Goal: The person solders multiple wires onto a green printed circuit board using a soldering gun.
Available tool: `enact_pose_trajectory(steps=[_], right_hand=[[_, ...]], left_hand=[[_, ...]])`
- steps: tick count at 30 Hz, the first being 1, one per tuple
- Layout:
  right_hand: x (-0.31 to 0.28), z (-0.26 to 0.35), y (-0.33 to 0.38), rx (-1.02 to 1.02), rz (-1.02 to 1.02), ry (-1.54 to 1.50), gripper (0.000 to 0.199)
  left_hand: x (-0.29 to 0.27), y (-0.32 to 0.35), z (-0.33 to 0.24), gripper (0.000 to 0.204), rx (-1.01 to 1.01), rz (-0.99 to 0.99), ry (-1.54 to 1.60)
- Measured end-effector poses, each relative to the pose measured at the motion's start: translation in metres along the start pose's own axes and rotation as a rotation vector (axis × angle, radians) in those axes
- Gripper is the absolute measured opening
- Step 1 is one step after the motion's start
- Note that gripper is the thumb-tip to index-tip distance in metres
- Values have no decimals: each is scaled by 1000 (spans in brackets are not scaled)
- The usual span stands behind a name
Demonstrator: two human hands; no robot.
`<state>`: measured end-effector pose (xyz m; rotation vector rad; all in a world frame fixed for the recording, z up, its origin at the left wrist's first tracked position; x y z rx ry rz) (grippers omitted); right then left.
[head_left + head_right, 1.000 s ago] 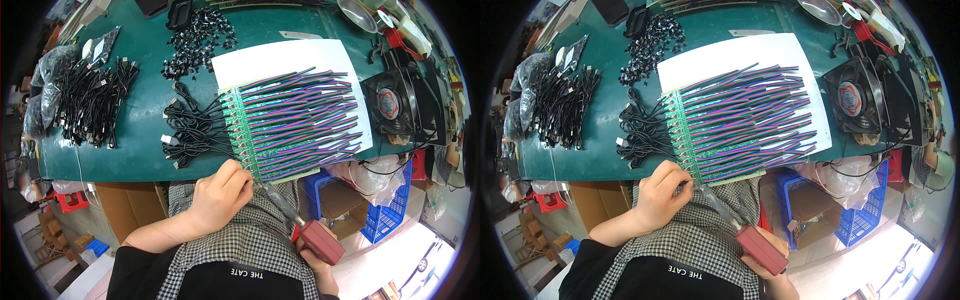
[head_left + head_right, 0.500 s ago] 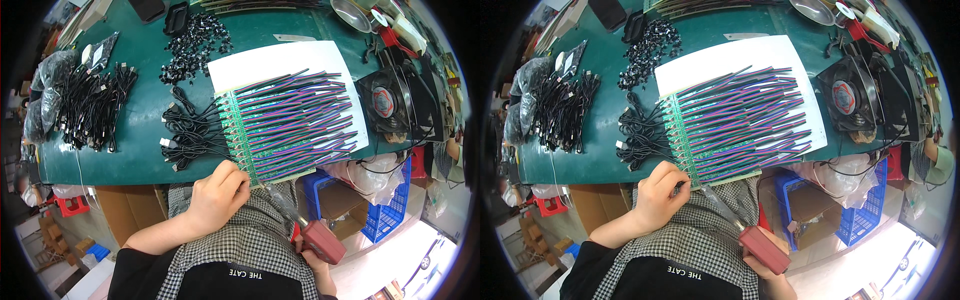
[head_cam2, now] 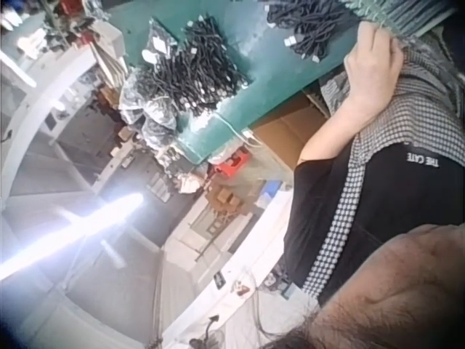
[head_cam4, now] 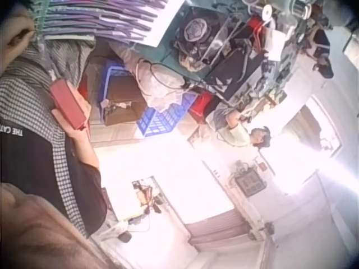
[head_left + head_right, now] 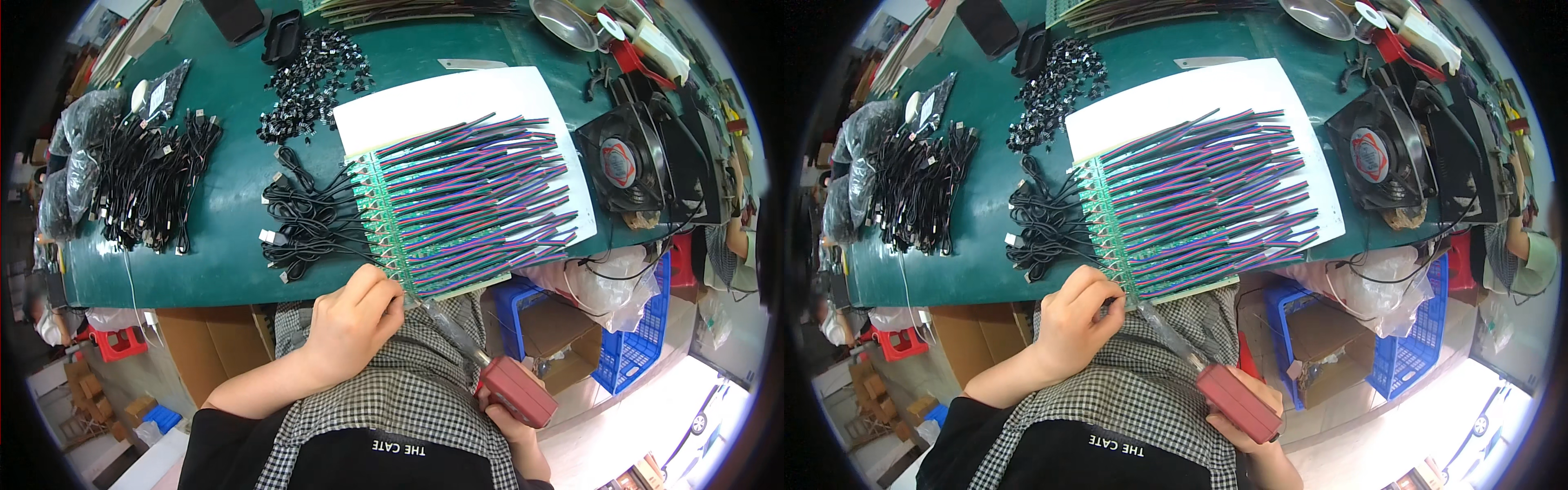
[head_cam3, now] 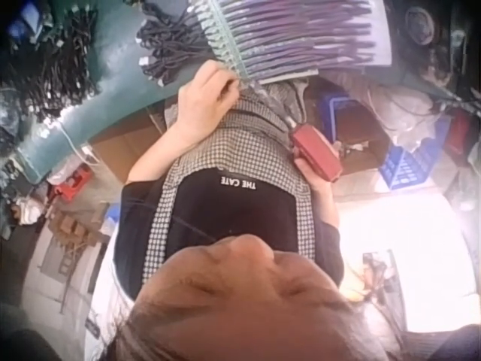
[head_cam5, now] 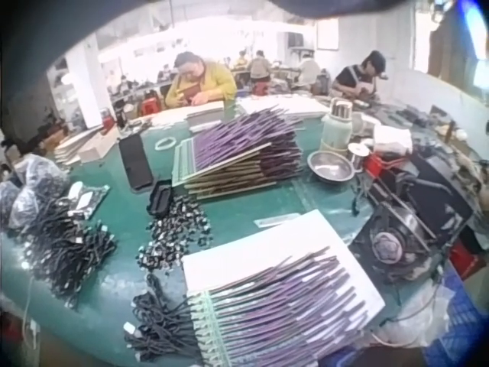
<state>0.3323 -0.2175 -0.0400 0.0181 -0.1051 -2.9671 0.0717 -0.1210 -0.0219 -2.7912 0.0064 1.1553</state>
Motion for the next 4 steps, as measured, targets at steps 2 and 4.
enact_pose_trajectory(steps=[2, 4], right_hand=[[-9, -9, 18, -44, 15, 173, 64], [-9, -14, 22, -50, -49, 147, 66]], left_hand=[[1, -3, -7, 16, 1, 60, -15], [2, -5, -4, 17, -30, 69, -23]])
Point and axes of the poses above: each hand's wrist, its own y-axis away from the middle knuckle, its own x-axis out of the palm, z = x × y, the point moved 2 cm from there along -y, towards the middle knuckle, and after that the axes turned 9 degrees about -x, right-handed, at the moved point
